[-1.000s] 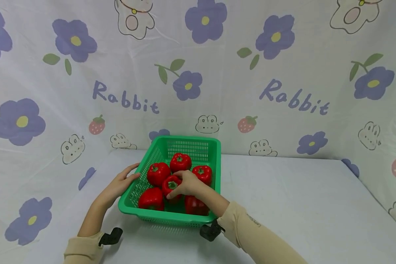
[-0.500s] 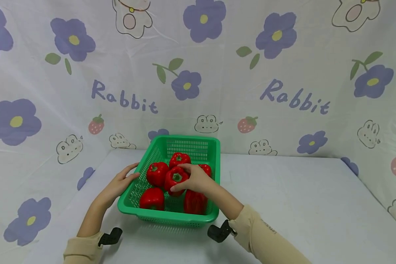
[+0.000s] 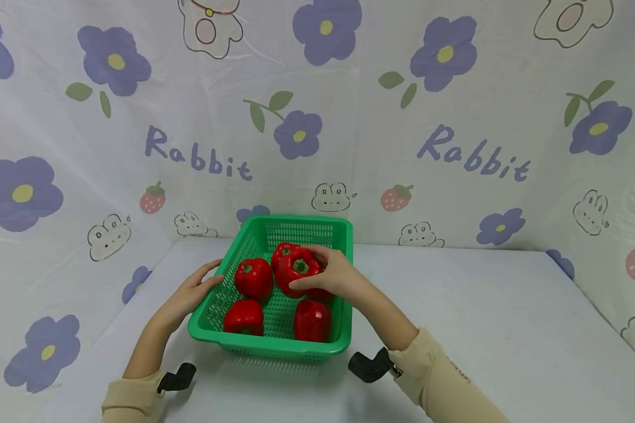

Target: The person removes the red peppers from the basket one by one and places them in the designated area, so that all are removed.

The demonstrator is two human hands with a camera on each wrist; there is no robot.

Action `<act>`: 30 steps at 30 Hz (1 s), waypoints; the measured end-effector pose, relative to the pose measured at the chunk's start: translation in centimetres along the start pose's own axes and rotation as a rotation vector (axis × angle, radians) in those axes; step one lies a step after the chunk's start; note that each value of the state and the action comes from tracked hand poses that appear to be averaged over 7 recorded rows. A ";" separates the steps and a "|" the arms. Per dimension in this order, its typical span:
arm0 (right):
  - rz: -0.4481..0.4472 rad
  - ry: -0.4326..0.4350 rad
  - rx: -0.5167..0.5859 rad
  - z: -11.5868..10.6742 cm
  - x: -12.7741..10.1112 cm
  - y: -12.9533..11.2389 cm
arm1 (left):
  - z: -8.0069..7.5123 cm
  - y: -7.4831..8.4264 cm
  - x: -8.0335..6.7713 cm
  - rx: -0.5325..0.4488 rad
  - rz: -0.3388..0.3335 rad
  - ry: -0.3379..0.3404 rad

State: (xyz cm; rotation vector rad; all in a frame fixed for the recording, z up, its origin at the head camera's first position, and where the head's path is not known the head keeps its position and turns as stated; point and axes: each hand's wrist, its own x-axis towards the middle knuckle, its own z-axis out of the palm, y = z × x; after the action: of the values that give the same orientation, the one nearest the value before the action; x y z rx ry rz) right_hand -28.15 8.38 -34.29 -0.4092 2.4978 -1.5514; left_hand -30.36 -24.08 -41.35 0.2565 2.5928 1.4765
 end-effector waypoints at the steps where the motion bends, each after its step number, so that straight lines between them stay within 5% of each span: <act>1: 0.003 0.002 0.005 -0.2 -0.1 0.0 | 0.0 0.0 0.0 -0.004 -0.003 0.001; 30: 0.085 0.174 0.029 -7.7 -4.3 2.9 | -1.0 -0.4 -0.4 -0.006 -0.008 -0.030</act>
State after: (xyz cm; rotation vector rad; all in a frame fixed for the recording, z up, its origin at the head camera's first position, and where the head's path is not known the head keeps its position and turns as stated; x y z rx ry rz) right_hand -26.69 17.46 -33.48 -0.1684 2.5786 -1.6525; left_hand -30.21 -25.23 -41.21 0.2647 2.5627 1.4666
